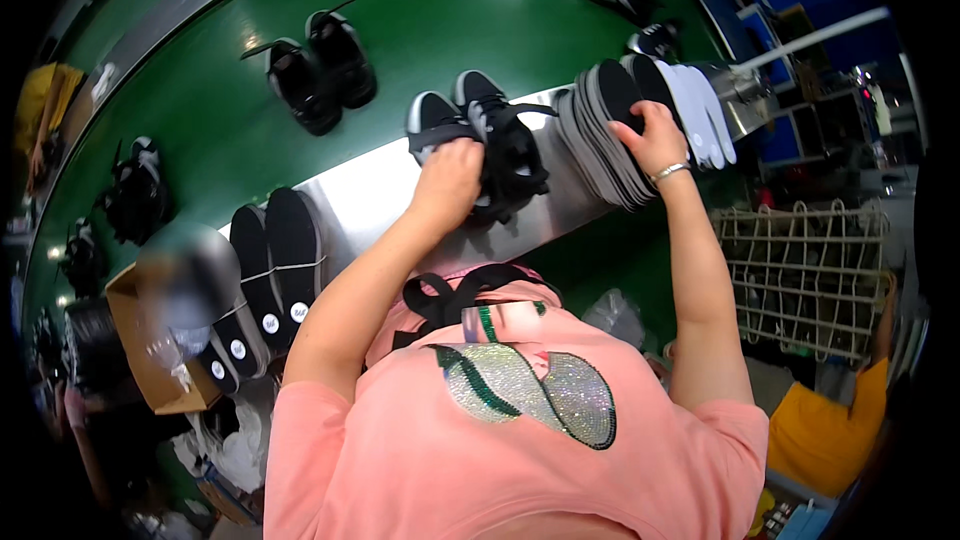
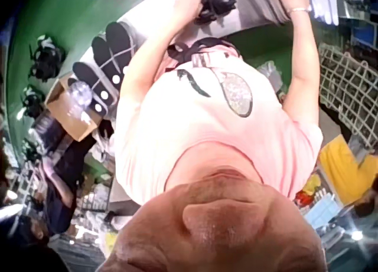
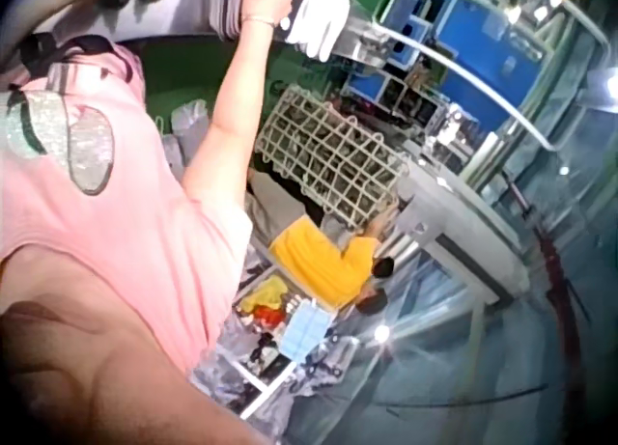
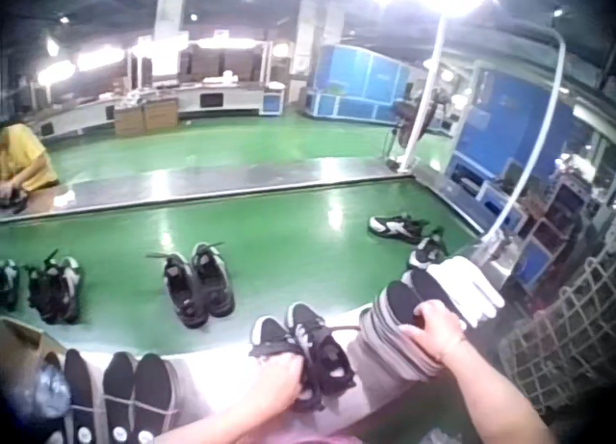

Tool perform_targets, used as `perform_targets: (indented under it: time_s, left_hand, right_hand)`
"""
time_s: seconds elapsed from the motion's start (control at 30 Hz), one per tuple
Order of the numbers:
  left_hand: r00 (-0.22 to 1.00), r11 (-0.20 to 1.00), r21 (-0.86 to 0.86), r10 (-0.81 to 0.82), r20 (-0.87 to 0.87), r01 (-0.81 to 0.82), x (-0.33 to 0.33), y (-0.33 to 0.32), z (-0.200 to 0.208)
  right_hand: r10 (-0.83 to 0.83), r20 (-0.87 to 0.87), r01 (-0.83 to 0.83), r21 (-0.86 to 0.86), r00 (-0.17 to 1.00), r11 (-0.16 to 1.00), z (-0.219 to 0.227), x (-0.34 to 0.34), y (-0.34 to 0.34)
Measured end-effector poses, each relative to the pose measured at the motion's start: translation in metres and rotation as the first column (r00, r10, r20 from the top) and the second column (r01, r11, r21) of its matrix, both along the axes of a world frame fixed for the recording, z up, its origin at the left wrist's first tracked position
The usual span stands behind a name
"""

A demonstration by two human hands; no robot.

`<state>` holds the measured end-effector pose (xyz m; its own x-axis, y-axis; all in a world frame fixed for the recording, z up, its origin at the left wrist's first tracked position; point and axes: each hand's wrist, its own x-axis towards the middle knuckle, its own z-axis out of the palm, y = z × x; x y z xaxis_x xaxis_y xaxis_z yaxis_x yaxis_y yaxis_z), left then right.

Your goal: The person places white insoles into black shoes and fastens the straps of the shoes while they are on a conveyor belt.

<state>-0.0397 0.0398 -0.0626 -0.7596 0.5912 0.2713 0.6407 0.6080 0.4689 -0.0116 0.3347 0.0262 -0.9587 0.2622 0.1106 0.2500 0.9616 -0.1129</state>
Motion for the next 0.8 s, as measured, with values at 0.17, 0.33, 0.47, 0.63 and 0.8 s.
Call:
perform_targets:
  time_s: [0.17, 0.33, 0.47, 0.63, 0.8]
  left_hand:
    - [0.999, 0.999, 0.042, -0.003, -0.038, 0.005, -0.005, -0.004, 0.0]
    - [0.969, 0.921, 0.314, 0.19, 0.159, -0.232, -0.014, -0.005, 0.003]
    - [0.776, 0.877, 0.269, 0.164, 0.609, -0.397, -0.028, -0.006, -0.004]
    - [0.679, 0.749, 0.448, 0.003, 0.734, -0.488, -0.033, -0.01, -0.013]
    - [0.492, 0.685, 0.406, -0.08, 0.867, -0.604, -0.034, -0.012, -0.012]
  right_hand:
    - [-0.052, 0.083, 0.045, 0.088, 0.995, 0.995, 0.006, -0.001, -0.005]
    - [0.098, -0.361, -0.181, -0.204, 0.928, 0.962, 0.025, 0.004, -0.026]
    - [0.512, -0.361, -0.61, -0.246, 0.779, 0.753, 0.046, 0.02, -0.07]
    - [0.793, 0.222, -0.812, -0.01, 0.567, 0.583, 0.016, 0.036, -0.137]
    - [0.622, 0.316, -0.652, -0.014, 0.717, 0.758, -0.039, 0.004, -0.18]
